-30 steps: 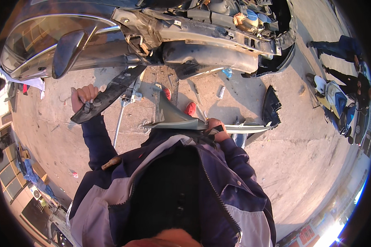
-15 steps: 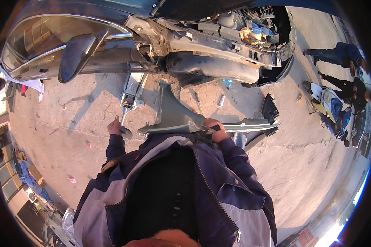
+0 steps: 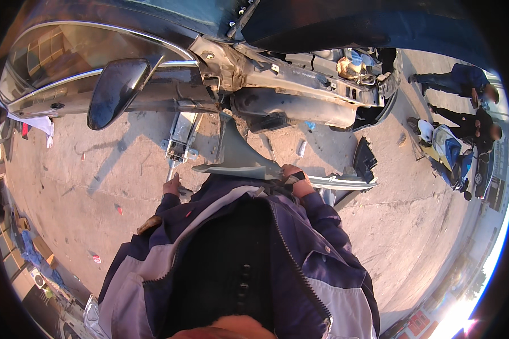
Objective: The person aligns and fits a beige car bumper onto the front of a dark-colored car with the hood open. They repeatedly adjust the bumper around the wheel arch and front edge, then use a hammer to tap the bumper into place near the tire.
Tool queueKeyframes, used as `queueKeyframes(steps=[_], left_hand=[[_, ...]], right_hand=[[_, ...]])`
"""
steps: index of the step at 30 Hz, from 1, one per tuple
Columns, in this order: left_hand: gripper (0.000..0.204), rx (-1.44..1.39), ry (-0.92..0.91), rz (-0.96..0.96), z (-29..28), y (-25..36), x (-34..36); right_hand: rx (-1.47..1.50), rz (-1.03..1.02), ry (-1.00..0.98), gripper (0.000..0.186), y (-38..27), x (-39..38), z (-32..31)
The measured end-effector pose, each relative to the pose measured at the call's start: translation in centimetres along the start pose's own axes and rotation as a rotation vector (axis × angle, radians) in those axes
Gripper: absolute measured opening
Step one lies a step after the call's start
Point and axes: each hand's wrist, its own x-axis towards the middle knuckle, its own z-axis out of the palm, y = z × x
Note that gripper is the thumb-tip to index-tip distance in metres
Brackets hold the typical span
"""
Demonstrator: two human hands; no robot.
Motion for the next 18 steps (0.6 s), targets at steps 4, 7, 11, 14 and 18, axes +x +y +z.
queueKeyframes(steps=[4, 7, 11, 14, 18], left_hand=[[0.067, 0.049, -0.032, 0.031, 0.0, 1.0, 1.0], [0.069, 0.081, -0.034, 0.029, -0.3, 1.6, 1.6], [0.071, 0.14, -0.05, 0.068, -0.7, 2.3, 1.8], [0.073, 0.176, -0.034, 0.084, -0.6, 2.9, 1.2], [0.073, 0.243, -0.021, 0.031, 0.1, 3.8, 0.0]], right_hand=[[0.133, -0.063, 0.126, 0.06, -1.6, -1.1, -1.6], [0.267, -0.154, 0.229, 0.062, -3.0, -4.2, -4.0], [0.315, -0.196, 0.212, 0.065, -5.1, -4.4, -7.3], [0.306, -0.183, 0.203, 0.066, -5.5, -2.9, -8.4], [0.268, -0.215, 0.206, 0.064, -5.1, -0.3, -9.3]])
